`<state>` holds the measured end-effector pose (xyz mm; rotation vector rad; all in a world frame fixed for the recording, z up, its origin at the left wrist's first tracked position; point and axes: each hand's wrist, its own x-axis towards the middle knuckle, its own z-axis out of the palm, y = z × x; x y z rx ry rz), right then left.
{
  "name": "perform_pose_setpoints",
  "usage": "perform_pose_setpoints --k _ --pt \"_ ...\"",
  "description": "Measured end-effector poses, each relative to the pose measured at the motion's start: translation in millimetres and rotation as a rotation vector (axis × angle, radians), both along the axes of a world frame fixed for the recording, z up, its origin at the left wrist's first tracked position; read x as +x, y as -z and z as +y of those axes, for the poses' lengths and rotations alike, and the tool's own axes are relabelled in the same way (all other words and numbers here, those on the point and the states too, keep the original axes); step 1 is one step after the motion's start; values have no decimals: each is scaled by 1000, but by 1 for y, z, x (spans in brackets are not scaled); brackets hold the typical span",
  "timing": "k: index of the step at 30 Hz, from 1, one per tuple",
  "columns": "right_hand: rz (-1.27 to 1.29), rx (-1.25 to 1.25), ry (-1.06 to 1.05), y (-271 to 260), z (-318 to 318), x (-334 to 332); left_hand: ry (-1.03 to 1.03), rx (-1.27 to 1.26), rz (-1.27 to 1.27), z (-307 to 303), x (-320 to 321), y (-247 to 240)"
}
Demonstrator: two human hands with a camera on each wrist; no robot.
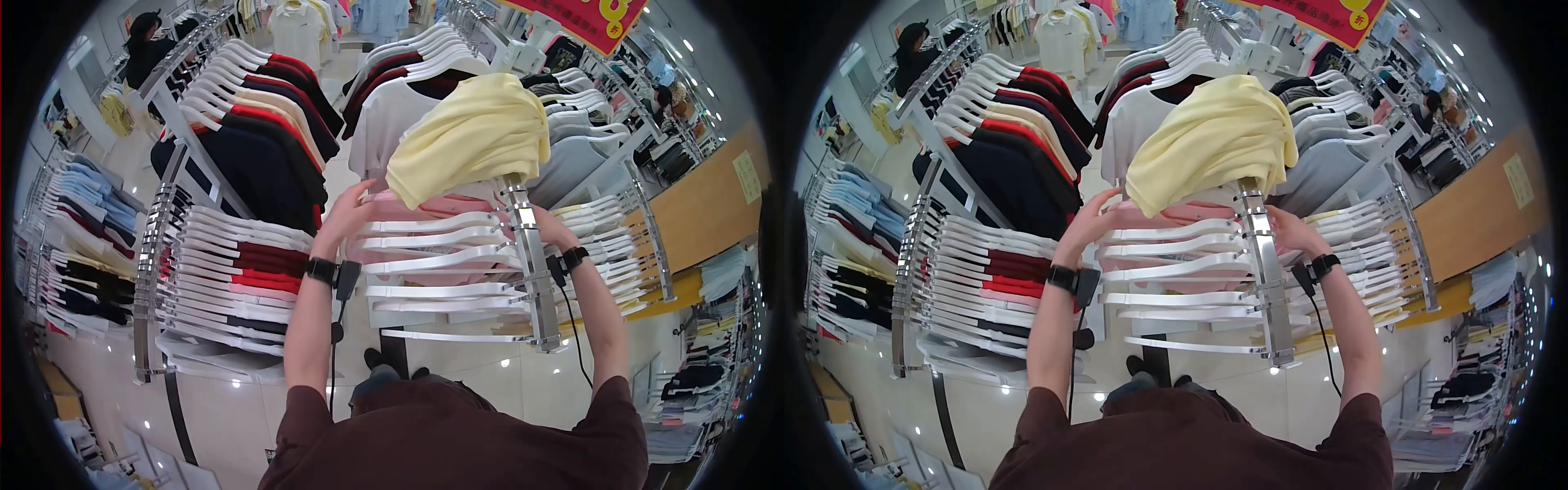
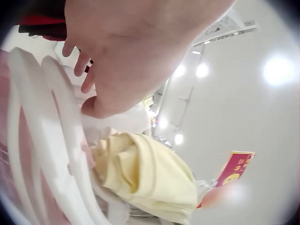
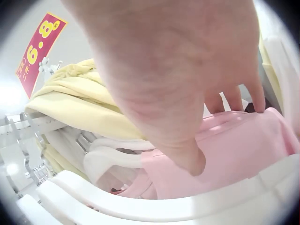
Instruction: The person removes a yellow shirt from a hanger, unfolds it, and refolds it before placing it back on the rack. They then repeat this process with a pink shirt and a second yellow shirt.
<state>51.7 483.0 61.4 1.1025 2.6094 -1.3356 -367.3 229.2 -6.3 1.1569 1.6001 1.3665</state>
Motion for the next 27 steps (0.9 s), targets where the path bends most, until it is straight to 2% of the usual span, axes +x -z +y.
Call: perform_pose_setpoints --k 1,3,4,6,7,9,11,14,15,16,17,19,22,23,24,26,27 --pt "26 -44 17 1 0 0 6 4 1 11 -4 7" --pt "118 -127 -5 0 -6 -5 150 -17 272 26 -5 11" --pt "184 -167 -45 -2 -10 -8 153 -14 270 27 -4 8" --pt "133 -198 32 11 -1 -5 241 -196 220 24 -2 -7" --pt "97 -168 14 15 3 -3 241 -194 220 21 1 -18" --pt "61 -136 -2 22 13 5 377 -312 344 11 10 -37" --pt "-70 108 -150 25 25 14 404 -318 319 3 19 -46" --pt "-140 102 -127 16 21 7 481 -326 245 -3 32 -75" --pt "-82 102 -148 -14 -4 -7 528 -322 313 3 37 -82" --pt "-82 102 -143 -20 -10 -15 577 -320 380 7 44 -87" --pt "-17 66 -127 -24 -12 -22 582 -320 383 9 54 -93" --pt "141 13 -115 -26 -17 -34 501 204 532 10 82 -105" --pt "113 -127 -98 -38 -30 -52 414 246 406 16 123 -135" --pt "120 -99 -92 -31 -25 -54 338 322 292 24 131 -138" --pt "127 -71 -87 -26 -21 -56 343 326 298 30 136 -140" --pt "52 -68 -8 -18 -14 -56 189 310 259 38 145 -142" --pt "42 -71 14 -19 -15 -57 193 311 263 42 149 -140"
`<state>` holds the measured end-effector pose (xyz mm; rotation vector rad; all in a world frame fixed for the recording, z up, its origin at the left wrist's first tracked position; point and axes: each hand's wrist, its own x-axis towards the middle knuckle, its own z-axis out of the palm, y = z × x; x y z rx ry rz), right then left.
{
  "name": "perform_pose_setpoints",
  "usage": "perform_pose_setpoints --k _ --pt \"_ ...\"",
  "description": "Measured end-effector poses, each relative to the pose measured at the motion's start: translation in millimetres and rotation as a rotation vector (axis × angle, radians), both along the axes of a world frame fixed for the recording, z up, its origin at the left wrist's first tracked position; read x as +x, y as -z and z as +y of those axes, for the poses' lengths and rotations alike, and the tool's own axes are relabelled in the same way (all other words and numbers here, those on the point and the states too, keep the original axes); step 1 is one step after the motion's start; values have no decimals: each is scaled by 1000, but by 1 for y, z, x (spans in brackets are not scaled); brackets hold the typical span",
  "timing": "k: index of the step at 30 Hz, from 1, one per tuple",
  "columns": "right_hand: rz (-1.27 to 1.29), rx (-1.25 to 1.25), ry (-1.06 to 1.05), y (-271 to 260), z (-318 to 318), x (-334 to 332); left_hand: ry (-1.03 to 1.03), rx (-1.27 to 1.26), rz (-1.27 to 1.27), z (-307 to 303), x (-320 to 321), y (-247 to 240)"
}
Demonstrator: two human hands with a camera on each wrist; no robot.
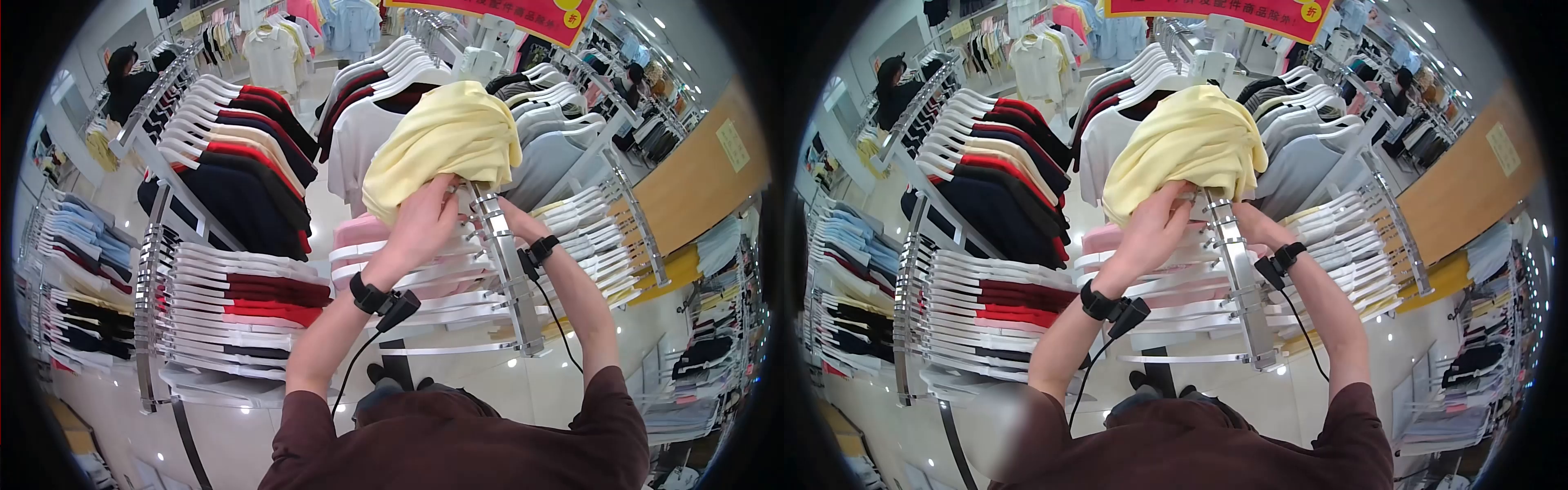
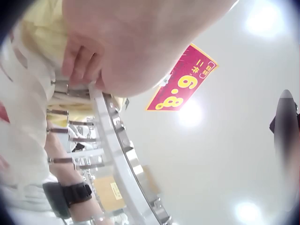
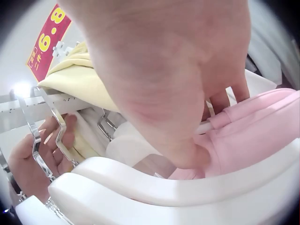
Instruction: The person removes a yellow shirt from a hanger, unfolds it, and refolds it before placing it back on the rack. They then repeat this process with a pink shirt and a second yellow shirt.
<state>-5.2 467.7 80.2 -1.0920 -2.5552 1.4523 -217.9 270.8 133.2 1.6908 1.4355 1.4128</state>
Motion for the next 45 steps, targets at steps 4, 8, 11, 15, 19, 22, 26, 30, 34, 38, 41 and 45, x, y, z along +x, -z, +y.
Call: perform_pose_setpoints --k 4,8,11,15,19,22,26,30,34,38,41,45 --pt "-31 117 -124 -2 -3 4 -253 199 167 -4 12 -9" --pt "12 170 -147 29 19 16 -406 236 362 -2 11 -20" --pt "36 79 -245 -6 -9 12 -292 264 354 3 2 -32" --pt "-44 141 -290 -16 -17 12 -110 244 133 10 -2 -40" --pt "-98 280 -335 -16 -19 16 -54 100 139 8 -6 -51" --pt "-21 262 -237 -19 -29 20 -147 221 329 12 -9 -35" --pt "-79 281 -138 -18 -35 26 -110 32 149 -2 -27 6" --pt "-144 336 -129 -16 -35 27 -3 -301 348 -24 -62 80" --pt "-268 308 -153 -49 -57 22 31 -509 307 -57 -55 66" --pt "-97 405 -311 -25 -49 42 86 -424 268 -73 -47 78" --pt "-314 367 -262 -54 -73 41 95 -325 287 -81 -40 91" --pt "-163 407 -277 -19 -61 60 157 -318 293 -91 -39 94"
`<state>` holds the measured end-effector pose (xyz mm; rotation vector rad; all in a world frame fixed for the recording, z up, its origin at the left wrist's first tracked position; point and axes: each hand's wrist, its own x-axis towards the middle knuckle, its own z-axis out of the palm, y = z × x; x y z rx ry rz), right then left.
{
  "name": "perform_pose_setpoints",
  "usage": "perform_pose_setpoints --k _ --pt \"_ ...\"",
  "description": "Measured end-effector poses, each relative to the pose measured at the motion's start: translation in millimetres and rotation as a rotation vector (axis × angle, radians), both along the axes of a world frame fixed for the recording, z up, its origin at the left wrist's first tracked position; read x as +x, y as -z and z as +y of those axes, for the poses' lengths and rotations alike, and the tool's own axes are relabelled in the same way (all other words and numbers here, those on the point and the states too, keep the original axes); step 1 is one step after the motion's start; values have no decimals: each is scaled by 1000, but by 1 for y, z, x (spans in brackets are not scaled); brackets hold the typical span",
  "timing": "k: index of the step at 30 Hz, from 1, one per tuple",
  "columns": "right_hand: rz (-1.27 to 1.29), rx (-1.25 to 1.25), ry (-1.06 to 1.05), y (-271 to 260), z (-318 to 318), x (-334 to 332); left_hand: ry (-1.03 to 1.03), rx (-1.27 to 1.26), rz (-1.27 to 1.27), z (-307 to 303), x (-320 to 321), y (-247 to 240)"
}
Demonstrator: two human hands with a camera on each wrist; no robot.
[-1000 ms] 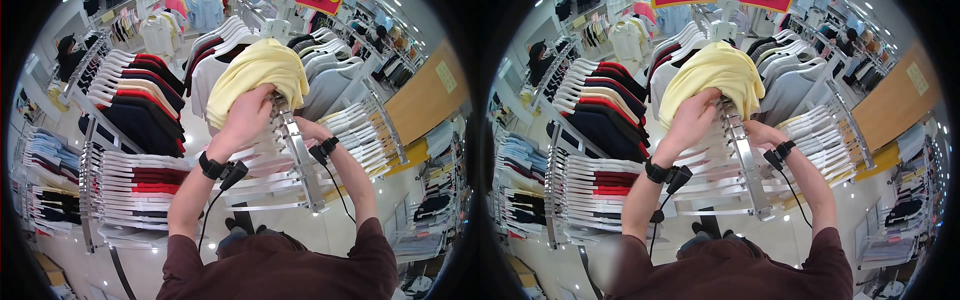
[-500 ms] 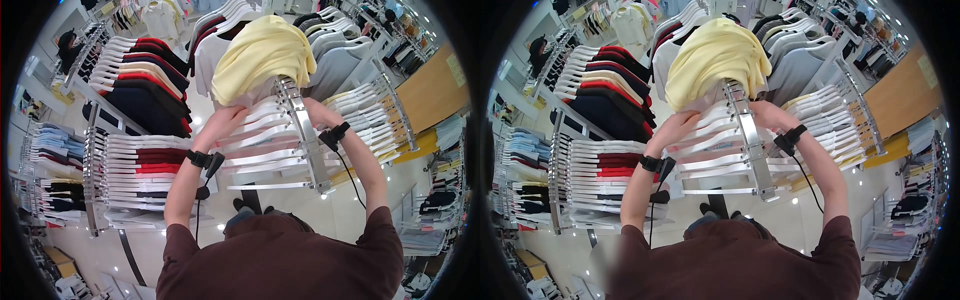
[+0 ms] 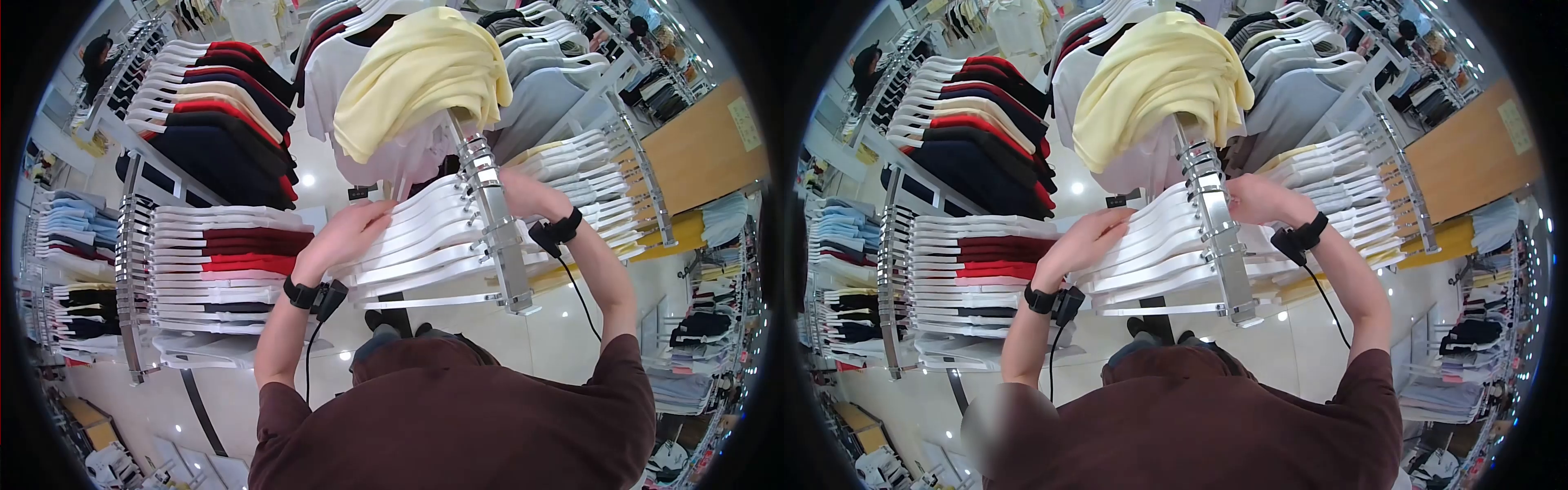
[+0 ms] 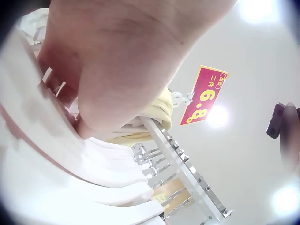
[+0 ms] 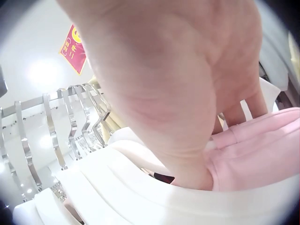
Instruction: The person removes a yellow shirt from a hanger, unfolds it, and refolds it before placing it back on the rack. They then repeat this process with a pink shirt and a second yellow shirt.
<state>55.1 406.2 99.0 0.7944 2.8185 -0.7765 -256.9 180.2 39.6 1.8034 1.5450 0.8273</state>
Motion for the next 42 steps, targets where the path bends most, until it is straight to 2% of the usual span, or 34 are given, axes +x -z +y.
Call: perform_pose_setpoints --k 2,4,6,8,10,12,13,14,16,17,18,20,21,23,28,30,32,37,39,42 --pt "17 27 -29 11 9 4 -24 -55 -160 -4 2 -4" --pt "-31 -99 71 6 8 5 -89 -160 -203 -6 -4 -1" --pt "-87 -105 42 -6 15 3 -163 -262 -239 -6 -18 6" --pt "-32 -461 139 -11 24 10 -178 -150 -329 -9 -32 25" --pt "-88 -478 130 6 38 22 -201 -209 -335 -12 -38 23" --pt "55 -456 244 25 41 29 -249 -138 -357 -14 -39 23" --pt "212 -446 280 36 37 31 -342 -83 -253 -16 -36 21" --pt "207 -458 278 43 37 35 -348 -95 -253 -17 -34 19" --pt "320 146 371 38 27 32 -517 -43 39 -20 -28 3" --pt "260 241 445 29 15 31 -504 -22 39 -23 -25 -4" --pt "258 233 444 35 13 33 -505 -31 41 -26 -25 -3" --pt "231 -12 353 43 15 43 -420 -5 34 -27 -24 -1" --pt "327 -72 361 39 7 43 -413 -3 29 -26 -23 -1" --pt "293 -105 361 30 3 44 -346 -77 -128 -26 -20 -2" --pt "154 -263 291 30 16 55 -321 -78 -193 -30 -25 4" --pt "123 -399 280 39 22 64 -332 -73 -237 -33 -28 12" --pt "66 -381 292 62 36 76 -300 -10 -264 -35 -31 19" --pt "-28 -285 267 54 32 75 -396 47 -270 -34 -29 28" --pt "2 -293 255 83 50 87 -463 39 -350 -33 -29 41" --pt "73 -311 220 89 47 91 -524 -63 -323 -38 -25 19"
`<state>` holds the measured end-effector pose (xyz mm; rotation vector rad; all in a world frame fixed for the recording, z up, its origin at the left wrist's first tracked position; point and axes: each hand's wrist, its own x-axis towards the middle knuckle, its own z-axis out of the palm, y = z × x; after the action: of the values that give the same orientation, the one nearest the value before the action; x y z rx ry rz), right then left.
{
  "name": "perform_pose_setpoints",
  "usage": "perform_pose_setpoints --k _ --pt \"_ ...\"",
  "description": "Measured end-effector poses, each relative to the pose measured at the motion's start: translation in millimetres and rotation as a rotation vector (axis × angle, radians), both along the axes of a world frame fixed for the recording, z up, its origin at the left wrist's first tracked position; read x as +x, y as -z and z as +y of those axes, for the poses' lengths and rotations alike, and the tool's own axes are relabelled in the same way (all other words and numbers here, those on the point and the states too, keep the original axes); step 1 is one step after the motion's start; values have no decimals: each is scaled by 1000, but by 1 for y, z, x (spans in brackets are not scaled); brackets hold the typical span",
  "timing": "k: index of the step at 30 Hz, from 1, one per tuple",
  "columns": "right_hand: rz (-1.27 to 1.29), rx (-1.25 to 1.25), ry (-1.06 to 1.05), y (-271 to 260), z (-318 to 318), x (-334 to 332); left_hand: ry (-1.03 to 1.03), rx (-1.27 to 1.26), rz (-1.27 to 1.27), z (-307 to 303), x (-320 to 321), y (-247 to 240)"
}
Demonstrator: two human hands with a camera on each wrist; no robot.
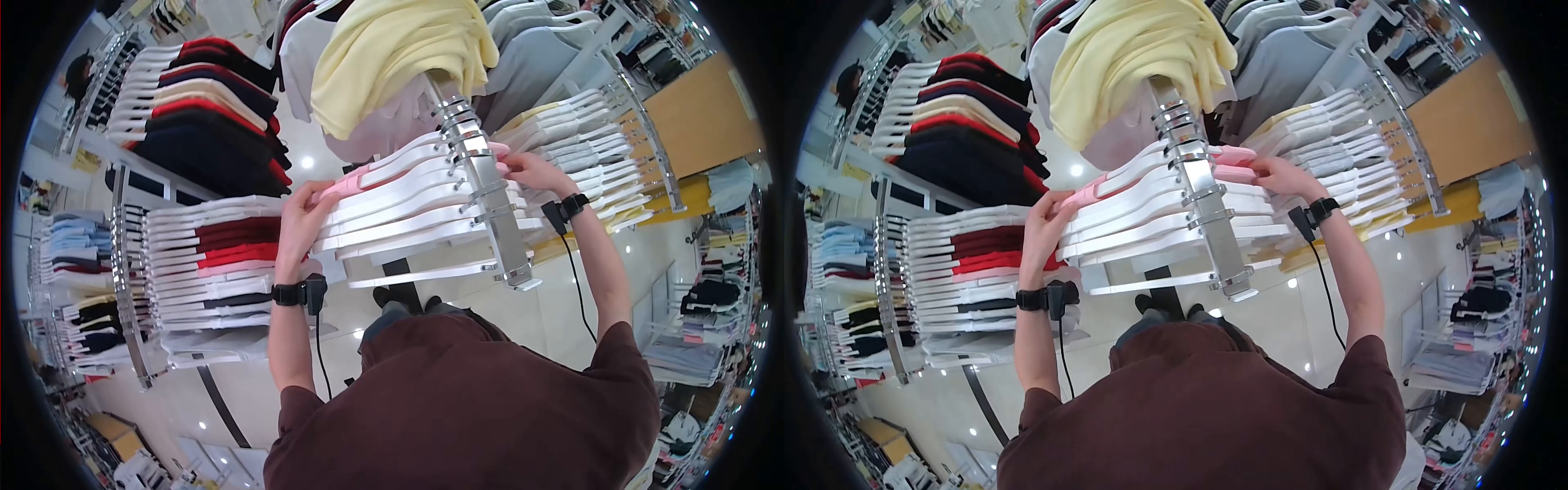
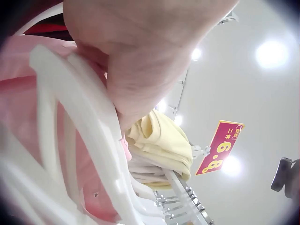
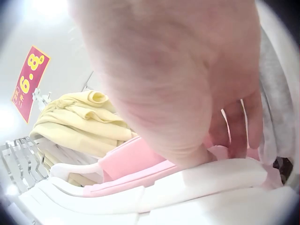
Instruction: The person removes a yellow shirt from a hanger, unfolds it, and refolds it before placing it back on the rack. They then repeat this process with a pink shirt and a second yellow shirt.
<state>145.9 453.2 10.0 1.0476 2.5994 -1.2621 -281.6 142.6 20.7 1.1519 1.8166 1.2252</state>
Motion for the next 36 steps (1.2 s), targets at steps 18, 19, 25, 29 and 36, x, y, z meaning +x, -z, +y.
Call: perform_pose_setpoints --k 18,19,25,29,36 --pt "268 -640 501 103 -38 12 -36 -44 -149 -31 -47 12" --pt "354 -713 478 118 -40 16 -18 -67 -123 -32 -50 9" --pt "554 -734 424 161 -60 33 50 -132 -31 -28 -59 -7" --pt "715 -804 650 279 -64 49 71 -186 61 -30 -63 -22" --pt "865 -919 742 276 -88 23 65 -199 88 -32 -52 -40"
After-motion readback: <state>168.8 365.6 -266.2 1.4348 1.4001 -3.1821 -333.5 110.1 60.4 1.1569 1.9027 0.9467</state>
